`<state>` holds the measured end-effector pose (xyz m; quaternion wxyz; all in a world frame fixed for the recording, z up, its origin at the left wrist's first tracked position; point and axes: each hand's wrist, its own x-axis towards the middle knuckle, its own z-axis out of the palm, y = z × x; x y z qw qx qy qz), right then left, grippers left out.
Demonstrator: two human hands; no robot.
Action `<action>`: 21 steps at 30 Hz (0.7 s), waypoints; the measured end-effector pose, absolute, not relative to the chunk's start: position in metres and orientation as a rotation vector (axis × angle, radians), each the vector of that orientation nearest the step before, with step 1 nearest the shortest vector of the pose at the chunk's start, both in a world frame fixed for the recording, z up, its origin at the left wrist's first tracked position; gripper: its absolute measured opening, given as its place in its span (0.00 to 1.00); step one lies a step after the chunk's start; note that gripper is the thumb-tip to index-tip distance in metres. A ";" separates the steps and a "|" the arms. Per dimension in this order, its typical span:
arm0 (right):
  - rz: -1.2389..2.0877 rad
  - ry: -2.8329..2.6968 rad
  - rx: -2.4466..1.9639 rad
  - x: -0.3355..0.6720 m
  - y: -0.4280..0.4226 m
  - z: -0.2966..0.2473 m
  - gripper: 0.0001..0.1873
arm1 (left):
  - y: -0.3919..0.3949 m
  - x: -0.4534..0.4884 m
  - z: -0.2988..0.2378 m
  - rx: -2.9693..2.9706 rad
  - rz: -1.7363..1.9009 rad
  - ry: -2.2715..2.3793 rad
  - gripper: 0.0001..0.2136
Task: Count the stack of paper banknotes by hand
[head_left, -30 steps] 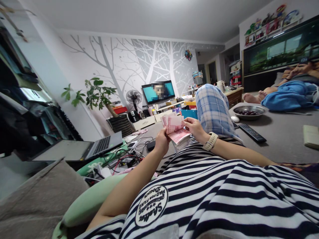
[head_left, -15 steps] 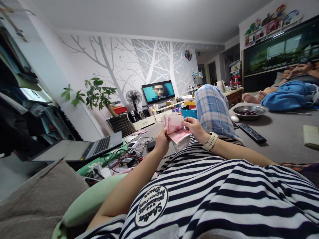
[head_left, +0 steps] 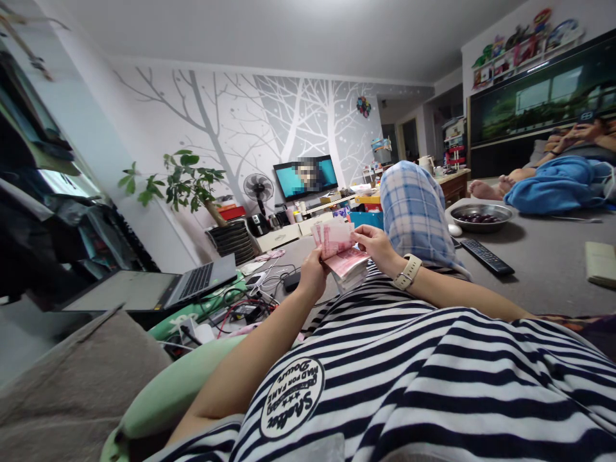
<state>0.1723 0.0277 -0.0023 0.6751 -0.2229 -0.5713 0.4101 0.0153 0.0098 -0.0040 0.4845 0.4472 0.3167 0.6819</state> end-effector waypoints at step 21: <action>0.888 -1.300 -0.483 0.173 0.026 -0.002 0.23 | 0.012 0.014 -0.006 1.109 1.668 0.739 0.09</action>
